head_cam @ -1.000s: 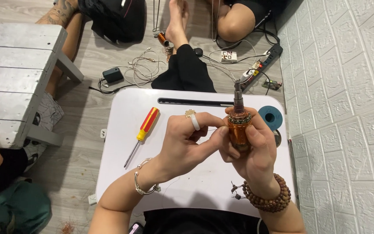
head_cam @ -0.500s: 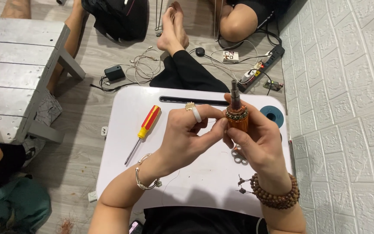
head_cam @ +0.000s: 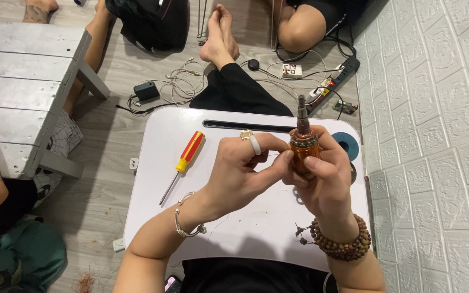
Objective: Manually winding thin copper wire around a motor armature to create coils.
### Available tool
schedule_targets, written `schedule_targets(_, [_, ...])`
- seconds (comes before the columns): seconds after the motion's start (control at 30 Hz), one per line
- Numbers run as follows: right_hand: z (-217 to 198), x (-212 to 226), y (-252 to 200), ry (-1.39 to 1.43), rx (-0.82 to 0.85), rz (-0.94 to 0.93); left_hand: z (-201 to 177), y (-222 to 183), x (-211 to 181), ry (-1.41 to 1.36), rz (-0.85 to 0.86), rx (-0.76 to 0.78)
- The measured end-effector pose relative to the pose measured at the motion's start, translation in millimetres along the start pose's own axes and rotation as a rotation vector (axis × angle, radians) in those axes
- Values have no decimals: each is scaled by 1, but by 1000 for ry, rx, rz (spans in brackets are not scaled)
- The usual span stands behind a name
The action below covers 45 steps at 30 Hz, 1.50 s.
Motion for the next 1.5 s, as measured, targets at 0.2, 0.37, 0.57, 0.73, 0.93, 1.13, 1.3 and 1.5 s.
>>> schedule_targets(0.2, [5, 2, 0, 12, -8, -7, 0, 2, -3, -6, -14, 28])
schedule_targets(0.37, [10, 3, 1, 53, -10, 33, -1, 1, -2, 6, -13, 24])
schedule_targets(0.57, [7, 3, 1, 47, 17, 42, 2, -3, -3, 29, 1, -9])
schedule_targets(0.73, [5, 3, -1, 46, 51, 8, -1, -5, -12, 35, 25, -31])
schedule_targets(0.93, [13, 7, -2, 133, 60, 76, 2, -5, -16, 40, -33, 108])
schedule_targets(1.13, [13, 4, -1, 139, 109, 28, 5, -5, -10, 27, 3, 126])
schedule_targets(1.3, [8, 10, 3, -72, 43, -30, -1, -2, 0, 44, -23, 21])
schedule_targets(1.5, [9, 16, 6, -319, 70, -103, 1, 0, 0, 53, -15, 6])
Point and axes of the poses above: each hand's wrist, its own y-axis towards the middle knuckle, its own z-axis out of the palm, x = y × z, the point moved 7 cm from there along y, towards the middle knuckle, and after that the axes turned 1 degree about -x, right-handed, at the moved point
